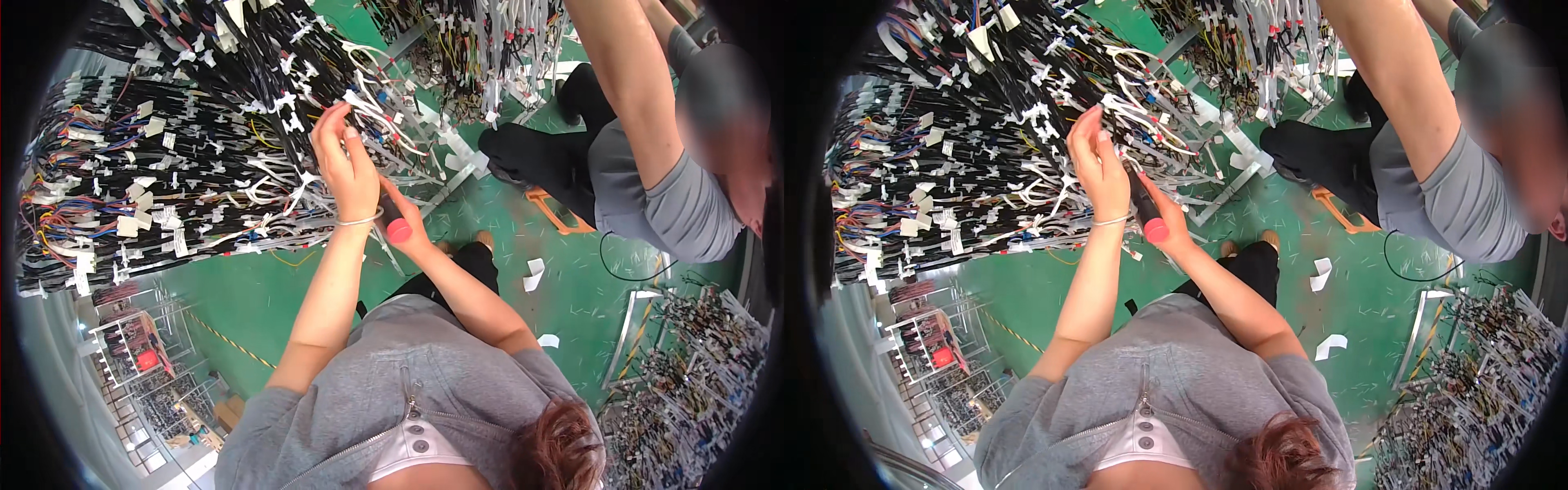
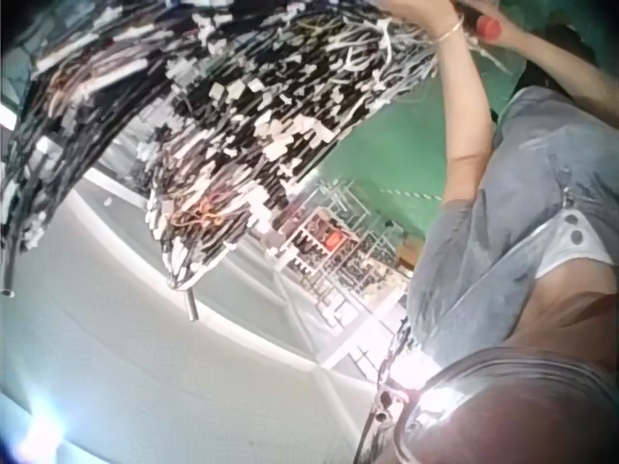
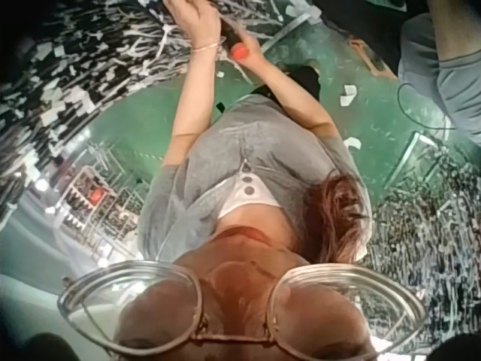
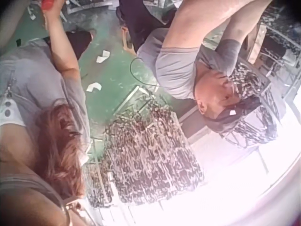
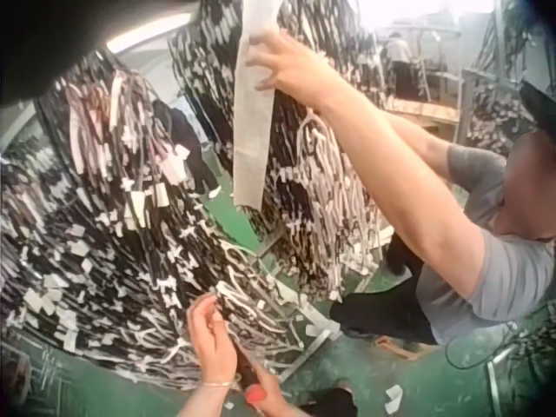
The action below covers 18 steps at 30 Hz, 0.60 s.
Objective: Assembling a complex wiring harness on a production board using a specialized taping tool.
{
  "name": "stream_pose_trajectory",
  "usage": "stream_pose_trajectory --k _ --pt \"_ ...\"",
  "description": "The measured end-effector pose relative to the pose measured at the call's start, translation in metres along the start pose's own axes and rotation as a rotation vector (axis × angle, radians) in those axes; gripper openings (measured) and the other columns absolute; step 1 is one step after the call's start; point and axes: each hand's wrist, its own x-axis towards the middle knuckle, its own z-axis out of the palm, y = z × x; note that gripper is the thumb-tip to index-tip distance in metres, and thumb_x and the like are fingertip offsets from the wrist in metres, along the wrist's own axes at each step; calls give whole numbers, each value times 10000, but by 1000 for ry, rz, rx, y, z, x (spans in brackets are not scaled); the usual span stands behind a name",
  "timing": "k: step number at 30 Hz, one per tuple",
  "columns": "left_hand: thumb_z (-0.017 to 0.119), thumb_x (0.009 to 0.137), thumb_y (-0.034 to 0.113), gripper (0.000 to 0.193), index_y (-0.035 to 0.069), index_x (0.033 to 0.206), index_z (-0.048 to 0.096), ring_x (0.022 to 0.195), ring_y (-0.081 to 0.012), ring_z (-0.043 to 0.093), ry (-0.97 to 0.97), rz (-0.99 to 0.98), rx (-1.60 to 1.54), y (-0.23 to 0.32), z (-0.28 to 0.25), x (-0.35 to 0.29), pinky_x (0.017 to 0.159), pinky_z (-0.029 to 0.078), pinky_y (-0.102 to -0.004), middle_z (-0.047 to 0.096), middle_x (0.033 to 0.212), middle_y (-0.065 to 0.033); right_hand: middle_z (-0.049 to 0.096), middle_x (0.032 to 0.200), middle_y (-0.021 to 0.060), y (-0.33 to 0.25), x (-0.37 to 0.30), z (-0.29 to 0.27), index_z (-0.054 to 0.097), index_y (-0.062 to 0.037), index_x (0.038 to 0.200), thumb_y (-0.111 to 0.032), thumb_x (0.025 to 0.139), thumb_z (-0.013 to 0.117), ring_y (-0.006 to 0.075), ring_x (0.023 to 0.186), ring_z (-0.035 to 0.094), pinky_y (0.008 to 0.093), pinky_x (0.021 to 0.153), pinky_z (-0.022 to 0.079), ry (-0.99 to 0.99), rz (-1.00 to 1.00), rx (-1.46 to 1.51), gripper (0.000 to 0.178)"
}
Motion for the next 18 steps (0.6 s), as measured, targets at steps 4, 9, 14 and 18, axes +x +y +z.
stream_pose_trajectory --k 4,9,14,18 --pt "411 1032 154 533 -15 1506 236 1451 -254 263 -233 -471 -799 -5 -5 36 1205 182 -375 250 1569 -155 650 1196 161 -11 -7 21 441 -111 1431 -77 800 695 267 1052 657 322 888 482 -36 -106 48 681" --pt "399 1042 170 553 45 1537 189 1481 -260 193 -197 -358 -787 10 -24 38 1202 179 -397 237 1588 -122 681 987 132 -13 -12 29 432 -136 1436 -78 825 683 247 885 690 320 818 514 -10 -105 14 663" --pt "466 1031 290 451 -5 1371 476 1310 -258 482 -236 -415 -628 -23 -54 31 1119 347 -378 544 1371 -149 676 968 131 -7 -19 40 430 -141 1438 -66 824 679 229 853 685 309 787 512 9 -92 88 667" --pt "532 979 170 390 -20 1318 498 1218 -276 567 -268 -324 10 -32 -47 9 1026 435 -356 583 1293 -205 672 953 130 -11 -24 49 432 -150 1436 -65 829 682 198 819 669 309 764 509 56 -90 72 662"
